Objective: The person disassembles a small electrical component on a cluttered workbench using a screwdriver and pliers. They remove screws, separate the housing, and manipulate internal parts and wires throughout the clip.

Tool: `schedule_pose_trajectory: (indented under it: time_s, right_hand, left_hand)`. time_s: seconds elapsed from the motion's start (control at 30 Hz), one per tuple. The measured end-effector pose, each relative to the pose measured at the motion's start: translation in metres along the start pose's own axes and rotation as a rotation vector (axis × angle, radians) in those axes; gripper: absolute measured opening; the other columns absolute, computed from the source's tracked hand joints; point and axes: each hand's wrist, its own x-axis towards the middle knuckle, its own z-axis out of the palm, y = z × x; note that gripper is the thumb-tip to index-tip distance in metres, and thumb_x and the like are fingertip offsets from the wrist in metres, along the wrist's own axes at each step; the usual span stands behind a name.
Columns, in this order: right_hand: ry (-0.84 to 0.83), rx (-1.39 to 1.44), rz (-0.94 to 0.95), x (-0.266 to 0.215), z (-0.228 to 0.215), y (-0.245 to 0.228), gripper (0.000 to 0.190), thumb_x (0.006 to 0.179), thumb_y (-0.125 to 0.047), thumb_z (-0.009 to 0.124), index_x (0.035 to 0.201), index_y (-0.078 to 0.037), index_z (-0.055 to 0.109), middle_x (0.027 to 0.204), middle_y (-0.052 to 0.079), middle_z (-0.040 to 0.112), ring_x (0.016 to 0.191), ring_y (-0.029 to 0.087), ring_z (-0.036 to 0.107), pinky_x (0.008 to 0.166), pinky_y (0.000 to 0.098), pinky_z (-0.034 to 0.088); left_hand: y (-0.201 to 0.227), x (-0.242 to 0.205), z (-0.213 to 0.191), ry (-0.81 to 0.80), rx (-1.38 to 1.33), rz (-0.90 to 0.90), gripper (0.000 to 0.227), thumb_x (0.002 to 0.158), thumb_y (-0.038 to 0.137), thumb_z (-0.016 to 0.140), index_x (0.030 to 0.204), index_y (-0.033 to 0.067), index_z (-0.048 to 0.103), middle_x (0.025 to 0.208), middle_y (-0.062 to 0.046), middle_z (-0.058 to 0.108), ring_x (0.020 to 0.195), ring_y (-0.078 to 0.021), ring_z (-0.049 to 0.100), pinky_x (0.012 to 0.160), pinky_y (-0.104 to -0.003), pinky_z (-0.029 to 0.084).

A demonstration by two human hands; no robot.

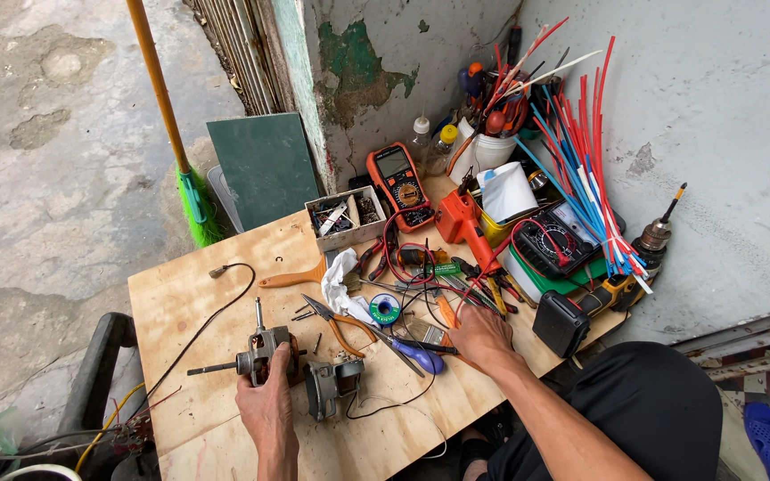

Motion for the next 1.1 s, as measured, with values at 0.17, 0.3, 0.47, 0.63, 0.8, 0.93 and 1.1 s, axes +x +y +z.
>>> schedule_pose_trajectory:
  time_s: [0.17,0.3,0.47,0.63,0.8,0.93,1.1]
  right_hand:
    - [0.084,0.061,-0.029,0.005,0.008,0.005,0.023,0.092,-0.024,0.059,0.11,-0.011,0.063,0.112,0.014,0.073,0.111,0.039,0.067,0.091,0.0517,0.054]
    - [0.179,0.141,-0.031,0.023,0.028,0.02,0.013,0.098,-0.024,0.06,0.105,-0.015,0.066,0.105,0.013,0.076,0.1,0.037,0.07,0.084,0.0504,0.054]
    - [0.386,0.033,-0.135,0.022,0.028,0.022,0.037,0.095,-0.024,0.073,0.124,-0.008,0.056,0.114,0.015,0.069,0.095,0.031,0.071,0.075,0.0429,0.062]
    - [0.142,0.042,-0.084,-0.003,0.029,0.014,0.016,0.102,-0.031,0.066,0.094,-0.017,0.065,0.087,0.0,0.073,0.08,0.019,0.069,0.071,0.0362,0.057]
    - [0.269,-0.087,-0.156,0.023,0.062,0.021,0.03,0.094,-0.035,0.074,0.109,-0.009,0.068,0.107,0.011,0.073,0.095,0.031,0.073,0.078,0.0459,0.059]
    - [0.358,-0.117,-0.238,0.038,0.074,0.022,0.037,0.093,-0.015,0.073,0.126,-0.008,0.057,0.111,0.015,0.07,0.094,0.025,0.071,0.079,0.0361,0.062]
    - [0.116,0.326,-0.017,-0.015,0.006,-0.01,0.034,0.095,-0.012,0.072,0.119,-0.018,0.049,0.104,0.004,0.074,0.065,0.015,0.066,0.049,0.0265,0.051]
  left_hand:
    - [-0.007,0.006,0.0,0.004,-0.008,0.027,0.064,0.076,0.051,0.075,0.124,0.009,0.069,0.116,-0.01,0.072,0.107,-0.0243,0.064,0.095,-0.037,0.045]
    - [-0.005,0.003,0.001,0.005,0.024,0.015,0.067,0.075,0.054,0.073,0.124,0.0085,0.068,0.119,-0.012,0.071,0.109,-0.0267,0.065,0.096,-0.038,0.045]
    - [-0.003,0.0,-0.001,0.002,-0.023,0.031,0.066,0.075,0.051,0.074,0.128,0.01,0.069,0.122,-0.01,0.072,0.112,-0.0244,0.064,0.098,-0.036,0.044]
    - [-0.007,0.002,-0.001,0.005,-0.014,0.031,0.071,0.076,0.053,0.073,0.13,0.0078,0.066,0.124,-0.012,0.07,0.114,-0.0268,0.064,0.099,-0.039,0.045]
    - [-0.005,0.001,-0.001,0.008,-0.003,0.028,0.07,0.074,0.054,0.072,0.128,0.009,0.068,0.122,-0.011,0.071,0.111,-0.0262,0.064,0.098,-0.038,0.045]
    - [-0.008,0.003,0.001,0.005,-0.005,0.033,0.073,0.075,0.055,0.072,0.131,0.0079,0.066,0.125,-0.012,0.07,0.114,-0.0271,0.064,0.099,-0.039,0.045]
    - [-0.009,0.004,-0.001,0.008,-0.023,0.034,0.07,0.074,0.052,0.074,0.13,0.0105,0.068,0.124,-0.009,0.071,0.114,-0.025,0.065,0.098,-0.037,0.045]
